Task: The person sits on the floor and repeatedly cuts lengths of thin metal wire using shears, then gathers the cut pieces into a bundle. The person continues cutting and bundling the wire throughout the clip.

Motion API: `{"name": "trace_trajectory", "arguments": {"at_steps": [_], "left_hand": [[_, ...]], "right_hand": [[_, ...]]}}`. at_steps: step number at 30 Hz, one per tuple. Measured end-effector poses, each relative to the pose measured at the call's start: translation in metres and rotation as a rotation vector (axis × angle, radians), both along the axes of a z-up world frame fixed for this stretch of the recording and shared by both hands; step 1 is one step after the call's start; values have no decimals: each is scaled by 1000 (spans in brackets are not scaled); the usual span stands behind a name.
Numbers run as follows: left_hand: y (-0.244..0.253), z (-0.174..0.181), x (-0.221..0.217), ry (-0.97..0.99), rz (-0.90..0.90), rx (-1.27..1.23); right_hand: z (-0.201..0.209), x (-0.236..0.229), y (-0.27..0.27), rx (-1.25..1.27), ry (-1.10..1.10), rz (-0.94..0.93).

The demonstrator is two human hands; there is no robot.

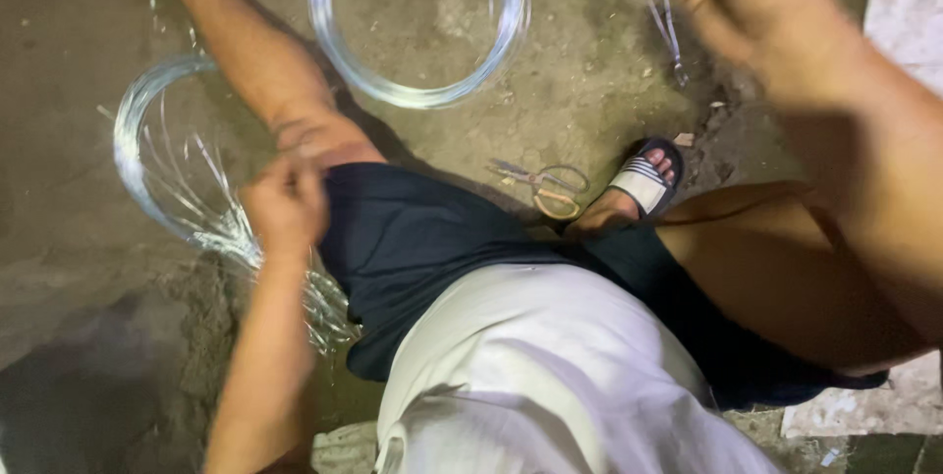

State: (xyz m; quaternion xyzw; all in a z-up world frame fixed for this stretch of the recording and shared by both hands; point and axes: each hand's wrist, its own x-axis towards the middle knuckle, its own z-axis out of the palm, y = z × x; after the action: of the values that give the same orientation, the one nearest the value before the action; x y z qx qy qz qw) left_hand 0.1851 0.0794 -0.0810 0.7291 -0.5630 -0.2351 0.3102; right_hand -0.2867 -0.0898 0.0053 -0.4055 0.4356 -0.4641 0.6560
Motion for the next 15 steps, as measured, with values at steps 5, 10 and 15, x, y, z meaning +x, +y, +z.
{"name": "trace_trajectory", "arguments": {"at_steps": [5, 10, 15], "left_hand": [[3, 5, -132, 862, -99, 263], [-2, 4, -179, 1282, -31, 253], [-8, -18, -168, 1238, 156, 171]], "right_hand": [[-34, 61, 61, -47, -9, 355], [-52, 95, 115, -17, 16, 429], [-111, 96, 99, 173, 267, 618]]}}
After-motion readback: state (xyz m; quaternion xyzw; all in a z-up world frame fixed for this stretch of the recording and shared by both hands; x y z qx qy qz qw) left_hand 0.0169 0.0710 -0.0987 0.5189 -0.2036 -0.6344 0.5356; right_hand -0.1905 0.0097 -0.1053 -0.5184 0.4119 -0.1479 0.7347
